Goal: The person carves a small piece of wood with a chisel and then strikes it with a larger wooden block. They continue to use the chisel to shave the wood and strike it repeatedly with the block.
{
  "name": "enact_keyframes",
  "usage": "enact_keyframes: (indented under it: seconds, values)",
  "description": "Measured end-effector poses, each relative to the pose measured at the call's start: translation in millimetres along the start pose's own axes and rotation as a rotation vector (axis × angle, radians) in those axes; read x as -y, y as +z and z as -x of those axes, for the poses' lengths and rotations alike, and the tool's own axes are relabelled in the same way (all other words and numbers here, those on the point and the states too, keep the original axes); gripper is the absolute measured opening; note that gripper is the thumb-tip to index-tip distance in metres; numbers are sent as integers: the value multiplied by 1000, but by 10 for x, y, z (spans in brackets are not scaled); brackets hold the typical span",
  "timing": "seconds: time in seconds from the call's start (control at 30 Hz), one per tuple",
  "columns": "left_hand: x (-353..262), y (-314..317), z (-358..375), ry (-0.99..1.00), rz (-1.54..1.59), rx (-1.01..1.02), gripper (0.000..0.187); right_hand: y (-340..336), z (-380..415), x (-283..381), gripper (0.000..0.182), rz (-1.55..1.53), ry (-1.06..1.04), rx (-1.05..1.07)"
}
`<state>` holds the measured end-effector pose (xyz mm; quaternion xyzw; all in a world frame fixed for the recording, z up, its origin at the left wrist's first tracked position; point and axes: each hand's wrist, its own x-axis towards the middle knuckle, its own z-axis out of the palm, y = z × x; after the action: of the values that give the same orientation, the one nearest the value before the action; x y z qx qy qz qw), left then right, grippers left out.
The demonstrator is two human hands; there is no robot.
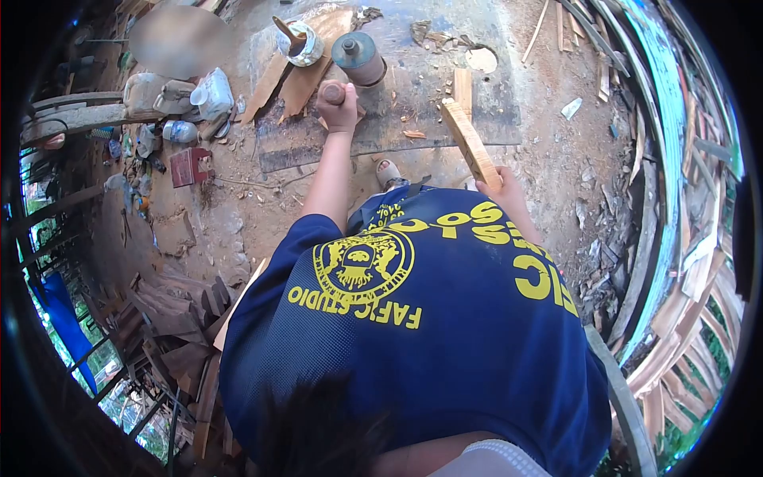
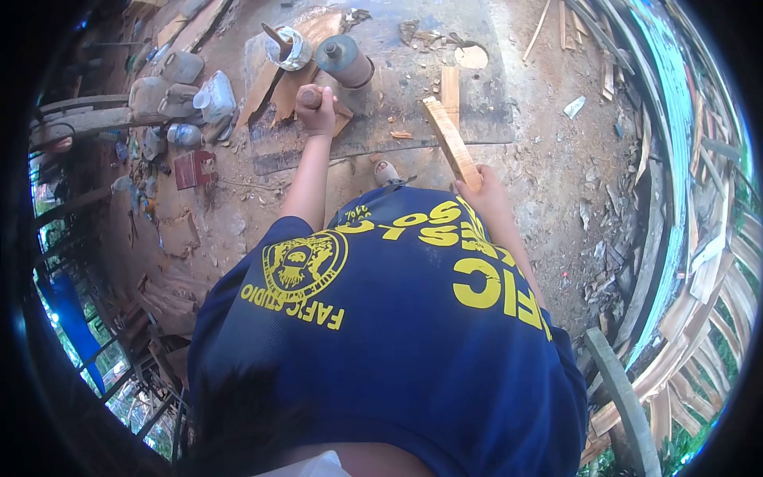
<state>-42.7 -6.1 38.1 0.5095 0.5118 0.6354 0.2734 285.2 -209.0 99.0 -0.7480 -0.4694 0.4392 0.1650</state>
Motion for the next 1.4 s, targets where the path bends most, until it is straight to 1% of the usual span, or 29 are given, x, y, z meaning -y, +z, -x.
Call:
enact_keyframes:
  seconds: [0.1,0.13,0.17,0.23,0.27,0.33,0.37,0.43,0.5,0.53,0.57,0.6,0.63,0.67,0.7,0.73,0.77,0.8,0.83,0.9,1.03,1.1,1.2,1.23,1.3,1.4]
  values:
    - [-40,57,-100,2,9,-27,13,-7,25,-51,54,-57,27,-5]
    - [-54,66,-124,50,-17,-11,13,3,26,-86,54,-60,30,-9]
    - [-25,56,-148,50,-15,-5,13,12,28,-137,54,-91,35,-13]
    - [84,61,-195,153,-108,66,13,7,39,-189,53,-126,44,-24]
    - [139,77,-181,152,-103,72,13,0,52,-211,52,-128,43,-31]
    - [90,99,-130,230,-191,68,10,-29,101,-200,51,-125,42,-39]
    - [62,112,-78,229,-189,61,10,-44,132,-170,50,-133,47,-57]
    - [-121,182,101,216,-301,127,9,-57,150,-161,50,-122,33,-60]
    - [-187,220,313,87,-171,301,9,-2,129,-296,50,-129,-1,-158]
    - [-125,229,394,158,-118,394,11,-10,119,-305,48,-123,23,-142]
    - [-60,230,457,231,-67,489,14,-4,100,-352,48,-105,3,-119]
    - [-92,239,480,361,-130,533,17,8,86,-415,46,-148,15,-122]
    - [-125,241,509,490,-195,582,20,4,95,-337,44,-194,31,-128]
    - [-140,242,557,483,-206,562,20,-32,114,-264,41,-164,71,-108]
    - [-137,248,617,460,-226,608,21,-25,107,-240,41,-151,61,-96]
    - [-130,234,663,438,-242,656,22,-25,96,-226,41,-208,76,-71]
    - [-122,211,696,433,-244,640,22,-32,85,-219,40,-264,92,-48]
    - [-118,199,722,438,-246,658,22,-7,85,-216,39,-231,87,-82]
    - [-81,210,719,444,-247,661,22,38,26,-283,38,-150,29,-104]
    - [-53,189,711,449,-244,613,25,58,-16,-358,38,-218,10,-66]
    - [-43,108,667,429,-222,579,28,83,-59,-335,39,-231,33,-27]
    - [-37,79,651,435,-222,579,29,103,-21,-279,40,-209,-2,-84]
    - [-44,61,636,452,-224,562,31,130,-78,-367,39,-182,-64,-90]
    - [-46,56,632,451,-219,562,31,121,-74,-351,39,-178,-68,-89]
    - [-36,55,621,454,-213,557,32,117,-53,-280,39,-294,15,-38]
    - [-39,63,607,438,-221,532,32,126,-17,-170,39,-336,8,-40]
